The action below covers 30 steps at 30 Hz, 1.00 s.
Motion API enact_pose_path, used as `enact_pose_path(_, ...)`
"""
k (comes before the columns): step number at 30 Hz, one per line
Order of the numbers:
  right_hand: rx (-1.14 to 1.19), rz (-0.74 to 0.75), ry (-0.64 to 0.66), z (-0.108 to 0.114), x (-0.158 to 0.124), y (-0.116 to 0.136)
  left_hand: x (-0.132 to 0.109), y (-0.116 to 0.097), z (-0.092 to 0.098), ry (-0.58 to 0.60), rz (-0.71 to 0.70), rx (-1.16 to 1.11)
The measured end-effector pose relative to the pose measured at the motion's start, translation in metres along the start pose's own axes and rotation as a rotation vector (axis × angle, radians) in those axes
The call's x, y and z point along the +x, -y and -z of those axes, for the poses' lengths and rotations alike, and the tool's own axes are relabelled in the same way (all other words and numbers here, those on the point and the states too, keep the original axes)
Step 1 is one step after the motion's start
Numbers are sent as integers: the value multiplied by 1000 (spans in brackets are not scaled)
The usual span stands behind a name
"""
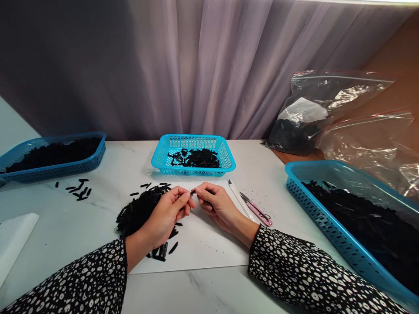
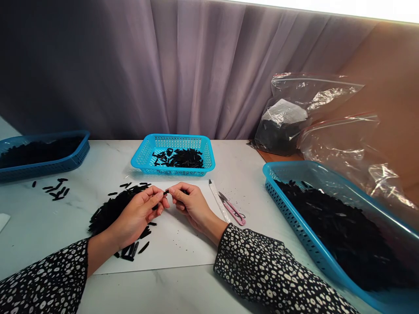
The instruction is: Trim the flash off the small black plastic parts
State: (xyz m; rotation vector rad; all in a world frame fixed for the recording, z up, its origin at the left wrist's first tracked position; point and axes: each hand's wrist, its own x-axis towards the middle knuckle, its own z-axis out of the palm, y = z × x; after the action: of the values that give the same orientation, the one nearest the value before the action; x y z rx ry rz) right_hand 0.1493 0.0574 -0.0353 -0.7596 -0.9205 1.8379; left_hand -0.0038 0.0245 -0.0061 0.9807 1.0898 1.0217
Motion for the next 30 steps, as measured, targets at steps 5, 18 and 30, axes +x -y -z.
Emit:
enact_pose_path(5,20,-15,-26,4,2,-1,0,-2,-1,-74,6,-91)
enact_pose_path(18,31,17,-13,1,1,2,5,7,4,-93,-103,31)
enact_pose_path(30,-188,51,102,-2,-2,-5,0,4,1,-61,-79,-32)
